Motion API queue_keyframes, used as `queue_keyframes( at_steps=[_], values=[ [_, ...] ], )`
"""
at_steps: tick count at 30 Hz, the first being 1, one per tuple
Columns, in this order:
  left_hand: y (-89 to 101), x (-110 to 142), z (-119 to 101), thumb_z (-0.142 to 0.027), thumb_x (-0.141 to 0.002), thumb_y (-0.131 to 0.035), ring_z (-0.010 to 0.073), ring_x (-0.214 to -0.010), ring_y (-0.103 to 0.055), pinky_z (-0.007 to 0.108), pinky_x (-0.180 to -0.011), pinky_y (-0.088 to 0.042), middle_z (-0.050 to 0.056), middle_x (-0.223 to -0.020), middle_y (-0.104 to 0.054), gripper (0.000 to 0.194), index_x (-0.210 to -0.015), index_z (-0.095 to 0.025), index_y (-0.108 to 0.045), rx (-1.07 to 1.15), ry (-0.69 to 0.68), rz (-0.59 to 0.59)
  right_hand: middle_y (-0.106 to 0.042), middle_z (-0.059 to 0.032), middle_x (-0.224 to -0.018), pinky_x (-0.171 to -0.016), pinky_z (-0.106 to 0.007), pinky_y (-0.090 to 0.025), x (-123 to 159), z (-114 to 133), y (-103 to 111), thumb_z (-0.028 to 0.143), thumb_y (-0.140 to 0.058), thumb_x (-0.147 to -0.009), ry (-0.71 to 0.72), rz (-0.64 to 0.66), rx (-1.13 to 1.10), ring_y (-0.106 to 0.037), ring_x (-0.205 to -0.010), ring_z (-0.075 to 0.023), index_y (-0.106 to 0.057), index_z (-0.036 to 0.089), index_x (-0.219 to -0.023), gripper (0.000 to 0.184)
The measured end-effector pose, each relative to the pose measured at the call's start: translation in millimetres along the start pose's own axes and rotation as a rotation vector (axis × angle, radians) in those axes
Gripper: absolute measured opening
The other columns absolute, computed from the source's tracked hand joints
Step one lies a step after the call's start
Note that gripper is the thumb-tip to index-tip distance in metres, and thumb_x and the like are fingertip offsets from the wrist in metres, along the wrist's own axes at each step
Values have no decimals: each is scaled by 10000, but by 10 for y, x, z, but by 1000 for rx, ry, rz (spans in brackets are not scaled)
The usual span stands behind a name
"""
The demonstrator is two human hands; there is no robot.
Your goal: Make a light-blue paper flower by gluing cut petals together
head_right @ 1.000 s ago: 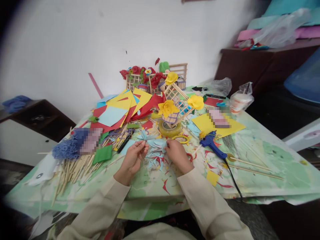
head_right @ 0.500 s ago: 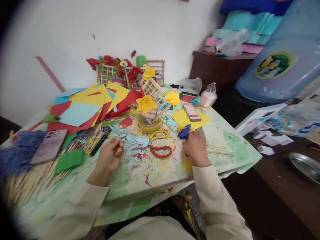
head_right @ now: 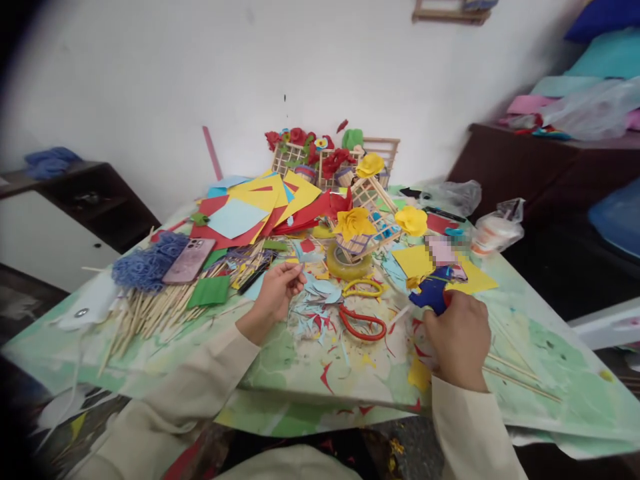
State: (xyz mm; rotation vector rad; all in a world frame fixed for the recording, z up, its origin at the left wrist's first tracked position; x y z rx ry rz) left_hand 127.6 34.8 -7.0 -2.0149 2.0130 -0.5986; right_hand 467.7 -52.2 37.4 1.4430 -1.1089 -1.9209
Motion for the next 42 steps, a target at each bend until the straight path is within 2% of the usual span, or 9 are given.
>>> queue_keyframes(
  at_steps=[6, 10, 14, 16, 18, 23, 29, 33, 42],
  values=[
    [-105, -51, 6, -274, -657, -688, 57, -381, -478, 157, -365, -300, 6, -553, -626, 234, -757, -140, -525, -30, -42, 50, -579, -173, -908, -769, -433, -413, 5, -308, 289, 290, -621, -661, -165, -436, -194, -529, -907, -308, -547, 126, -1018, 401],
    [-62, -71, 36, -275, -667, -681, 43, -369, -445, 147, -350, -262, 8, -562, -633, 232, -764, -139, -520, -42, -55, 30, -542, -166, -987, -699, -405, -411, 51, -439, 351, 290, -714, -627, -259, -600, -516, -537, -866, -265, -524, 171, -1027, 458],
    [-27, -65, 52, -271, -665, -694, 32, -382, -429, 137, -358, -258, 15, -586, -646, 252, -779, -139, -512, -28, -51, 8, -536, -16, -781, -553, -302, -401, 111, -261, 185, 340, -671, -698, -365, -559, -1099, -494, -588, -128, -531, 198, -928, 304],
    [-36, -51, 82, -268, -655, -706, 31, -392, -434, 134, -366, -264, 20, -595, -651, 268, -784, -139, -509, -14, -29, 13, -542, -5, -716, -548, -287, -409, 125, 25, 125, 426, -533, -807, -313, -454, -1333, -497, -566, -116, -545, 178, -838, 250],
    [-59, -33, 123, -268, -655, -712, 30, -401, -438, 131, -368, -263, 24, -604, -653, 274, -784, -138, -507, 1, -1, 29, -567, -24, -732, -544, -287, -431, 179, 340, 91, 478, -441, -856, -244, -308, -1472, -531, -598, -130, -556, 172, -806, 330],
    [-163, 18, 213, -279, -684, -696, 20, -404, -422, 126, -366, -247, 31, -627, -657, 255, -778, -134, -508, 1, 37, 101, -622, -55, -778, -591, -329, -465, 462, 1063, 195, 539, -443, -849, 33, 1, -1343, -584, -710, -191, -606, 203, -861, 374],
    [-187, 42, 268, -240, -656, -698, 27, -386, -422, 135, -372, -267, -42, -522, -568, 231, -777, -148, -523, -41, 36, 100, -594, -26, -714, -578, -299, -446, 605, 1697, 486, 518, -542, -805, 412, 55, -1117, -563, -635, -171, -533, 207, -845, 314],
    [-130, 24, 262, -232, -641, -697, 32, -382, -422, 147, -391, -307, -69, -488, -516, 219, -761, -158, -530, -77, 18, 53, -588, -31, -697, -578, -296, -432, 613, 1805, 492, 435, -526, -825, 498, 21, -987, -562, -636, -178, -507, 202, -840, 235],
    [-110, 22, 196, -273, -649, -700, 43, -369, -409, 164, -380, -282, -80, -444, -481, 225, -742, -169, -523, -130, -15, 20, -552, -34, -683, -565, -279, -377, 641, 1760, 339, 395, -481, -834, 478, 41, -857, -514, -622, -167, -496, 193, -805, 205]
  ],
)
Point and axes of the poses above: each hand's wrist, its own x-axis away from the middle knuckle, its own y-axis out of the back of the hand, z = x × y, the point moved 10 cm from there along -x, towards the middle knuckle
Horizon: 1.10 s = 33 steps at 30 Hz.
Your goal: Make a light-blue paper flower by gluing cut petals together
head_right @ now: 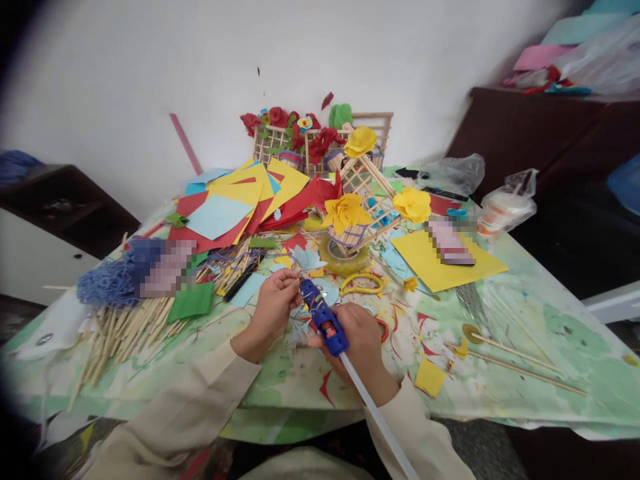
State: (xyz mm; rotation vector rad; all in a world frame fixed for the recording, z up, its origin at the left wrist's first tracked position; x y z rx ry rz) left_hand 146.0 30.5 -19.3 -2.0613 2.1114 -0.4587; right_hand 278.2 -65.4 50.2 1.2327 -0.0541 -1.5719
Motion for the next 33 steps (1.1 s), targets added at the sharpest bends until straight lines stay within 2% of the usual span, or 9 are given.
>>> queue_keyframes(
  at_steps=[10, 16, 19, 24, 28, 33],
  values=[
    [-7, 23, -43, -290, -656, -701, 45, -368, -405, 171, -387, -291, -80, -444, -481, 235, -739, -165, -521, -13, -23, 9, -531, -13, -618, -537, -274, -327, 20, -33, -14, 417, -467, -848, -31, -16, 67, -475, -566, -151, -499, 199, -739, 246],
    [-20, 22, -71, -290, -672, -697, 38, -368, -412, 168, -381, -267, -53, -497, -553, 232, -744, -157, -521, 2, -44, 32, -517, -6, -597, -516, -274, -305, 22, -103, -40, 459, -478, -837, -101, 9, 79, -456, -538, -147, -475, 207, -690, 292],
    [10, 2, -74, -290, -675, -697, 37, -383, -415, 165, -386, -263, -25, -548, -606, 244, -759, -157, -511, 12, -46, 15, -526, -10, -623, -534, -275, -321, 12, -108, -38, 428, -507, -823, -102, 5, 44, -473, -566, -153, -475, 210, -703, 251],
    [74, -28, -89, -288, -690, -691, 29, -424, -410, 151, -402, -248, 5, -647, -646, 261, -800, -168, -487, 127, -62, -19, -541, -13, -716, -609, -298, -379, -9, -255, 42, 340, -570, -780, -209, -101, 56, -500, -666, -178, -489, 212, -813, 155],
    [-46, 56, -63, -237, -681, -708, 21, -443, -399, 149, -427, -256, -20, -649, -609, 278, -828, -175, -480, 198, -53, 46, -517, -51, -832, -684, -353, -381, -20, -382, 55, 317, -560, -780, -269, -132, 158, -477, -796, -224, -456, 200, -868, 180],
    [-294, 282, 72, -247, -628, -758, 89, -649, -567, 182, -575, -399, -9, -695, -606, 337, -838, -174, -505, 146, 56, 173, -468, -42, -816, -665, -347, -348, -13, -483, 86, 285, -533, -776, -295, -167, 201, -425, -780, -220, -427, 205, -832, 144]
  ],
)
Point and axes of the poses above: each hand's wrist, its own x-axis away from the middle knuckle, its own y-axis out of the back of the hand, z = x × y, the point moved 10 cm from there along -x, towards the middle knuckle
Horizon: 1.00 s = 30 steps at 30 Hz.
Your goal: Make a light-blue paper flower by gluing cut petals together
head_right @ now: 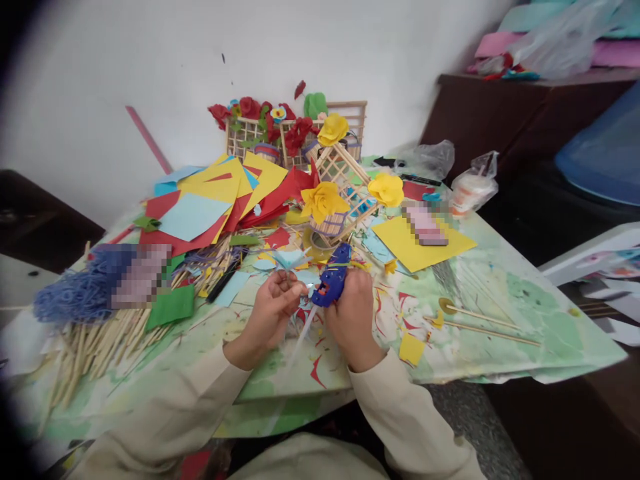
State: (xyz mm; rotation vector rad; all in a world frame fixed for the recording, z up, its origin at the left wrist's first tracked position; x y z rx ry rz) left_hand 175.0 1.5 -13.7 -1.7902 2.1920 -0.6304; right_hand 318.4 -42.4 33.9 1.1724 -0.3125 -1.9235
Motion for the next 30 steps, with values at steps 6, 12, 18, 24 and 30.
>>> queue_keyframes(
  at_steps=[6, 12, 18, 24, 30],
  values=[
    [-158, 123, 134, -257, -565, -807, 105, -629, -596, 207, -598, -441, -19, -677, -624, 413, -839, -183, -507, -24, 132, 115, -450, -39, -843, -675, -342, -347, -19, -106, 23, 174, -523, -692, -60, -34, -15, -414, -792, -214, -403, 212, -833, 189],
    [-228, 168, 191, -222, -568, -807, 100, -573, -591, 206, -573, -438, -18, -630, -619, 390, -827, -171, -520, -10, 215, 174, -427, -30, -819, -655, -332, -329, -24, -144, 15, 117, -490, -636, -81, -38, 12, -406, -782, -214, -375, 221, -808, 232],
    [-200, 179, 253, -181, -590, -791, 92, -576, -591, 192, -573, -433, -22, -625, -622, 388, -861, -177, -515, 40, 274, 171, -424, -32, -818, -656, -336, -329, -15, -126, -16, 137, -494, -650, -65, -16, 35, -391, -771, -215, -367, 223, -808, 220],
    [-126, 156, 294, -128, -599, -779, 71, -579, -572, 179, -579, -436, -32, -646, -621, 412, -903, -176, -505, 74, 297, 132, -440, -46, -838, -681, -353, -345, -1, -76, -48, 137, -491, -674, -19, 10, 56, -392, -800, -224, -371, 218, -826, 209],
    [-180, 170, 291, -152, -637, -763, 59, -555, -571, 165, -562, -412, -54, -625, -586, 372, -905, -170, -506, 107, 295, 158, -443, -43, -842, -686, -351, -345, -4, -77, -31, 140, -498, -683, -7, -11, 43, -393, -797, -219, -382, 213, -832, 202]
  ],
)
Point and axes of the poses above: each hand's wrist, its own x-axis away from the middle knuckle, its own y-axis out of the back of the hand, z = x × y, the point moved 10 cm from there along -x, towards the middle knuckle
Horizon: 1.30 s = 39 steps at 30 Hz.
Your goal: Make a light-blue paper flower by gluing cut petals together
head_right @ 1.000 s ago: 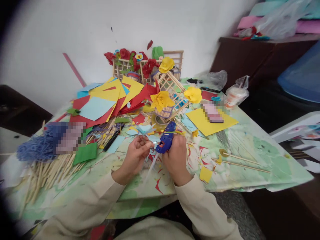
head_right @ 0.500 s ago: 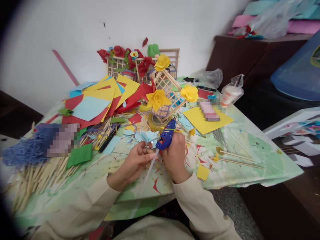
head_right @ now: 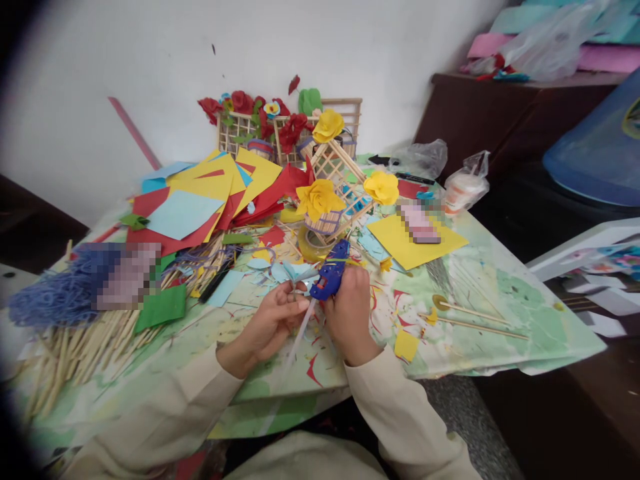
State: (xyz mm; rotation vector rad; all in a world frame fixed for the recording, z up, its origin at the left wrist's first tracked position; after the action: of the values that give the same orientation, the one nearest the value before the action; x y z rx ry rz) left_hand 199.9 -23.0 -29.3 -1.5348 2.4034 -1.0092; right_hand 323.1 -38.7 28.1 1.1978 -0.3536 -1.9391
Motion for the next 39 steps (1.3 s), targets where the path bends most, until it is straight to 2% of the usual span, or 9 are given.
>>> queue_keyframes(
  at_steps=[5, 9, 18, 23, 28, 32, 36, 39],
  values=[
    [-56, -5, 39, -176, -678, -738, 92, -613, -616, 163, -517, -365, 17, -720, -657, 355, -941, -157, -500, -24, 25, 38, -426, -30, -805, -666, -339, -331, 10, -4, -4, 150, -488, -715, -1, -5, -13, -387, -766, -210, -376, 213, -804, 156],
    [-55, -22, 48, -157, -659, -742, 83, -556, -595, 152, -481, -332, 9, -644, -644, 342, -914, -146, -515, -16, 42, 37, -417, -24, -793, -649, -331, -326, 17, 7, -10, 192, -506, -731, 3, -5, -13, -380, -751, -207, -373, 213, -798, 151],
    [-36, -30, 48, -162, -666, -719, 24, -401, -410, 133, -396, -215, 21, -602, -652, 332, -906, -158, -489, -14, 28, 45, -445, -57, -827, -672, -359, -346, 19, 36, -18, 215, -479, -737, 32, 26, 37, -387, -792, -229, -418, 195, -848, 128],
    [-31, -33, 38, -136, -660, -704, 49, -459, -486, 131, -422, -265, 14, -594, -636, 350, -948, -149, -506, 0, 9, 28, -459, -69, -847, -699, -389, -367, 33, 64, -11, 211, -477, -743, 47, 26, 68, -391, -815, -247, -444, 188, -895, 157],
    [-13, -23, 17, -129, -656, -708, 20, -399, -421, 127, -409, -252, 0, -590, -634, 369, -950, -149, -486, 15, -8, 5, -478, -76, -873, -725, -407, -376, 54, 93, 1, 184, -461, -739, 44, 24, 57, -407, -834, -253, -453, 187, -923, 184],
    [-8, -7, 2, -122, -619, -737, 36, -408, -459, 134, -422, -279, -25, -570, -618, 436, -954, -160, -462, 24, -18, -16, -480, -78, -884, -745, -414, -379, 57, 87, -3, 185, -460, -732, 32, 25, 48, -405, -850, -254, -456, 185, -901, 170],
    [-72, 13, -15, -139, -608, -760, 88, -545, -584, 151, -507, -363, -3, -603, -643, 441, -929, -162, -458, 23, -25, -22, -497, -49, -851, -730, -387, -381, 25, 39, -55, 203, -492, -728, -38, 61, -118, -431, -826, -230, -481, 194, -859, 132],
    [-149, 33, -52, -180, -644, -750, 66, -521, -545, 154, -496, -344, 52, -697, -690, 403, -937, -152, -474, 11, -33, 13, -517, -17, -825, -699, -345, -393, -3, -87, -90, 216, -554, -716, -187, 69, -365, -464, -776, -193, -498, 201, -840, 136]
  ],
)
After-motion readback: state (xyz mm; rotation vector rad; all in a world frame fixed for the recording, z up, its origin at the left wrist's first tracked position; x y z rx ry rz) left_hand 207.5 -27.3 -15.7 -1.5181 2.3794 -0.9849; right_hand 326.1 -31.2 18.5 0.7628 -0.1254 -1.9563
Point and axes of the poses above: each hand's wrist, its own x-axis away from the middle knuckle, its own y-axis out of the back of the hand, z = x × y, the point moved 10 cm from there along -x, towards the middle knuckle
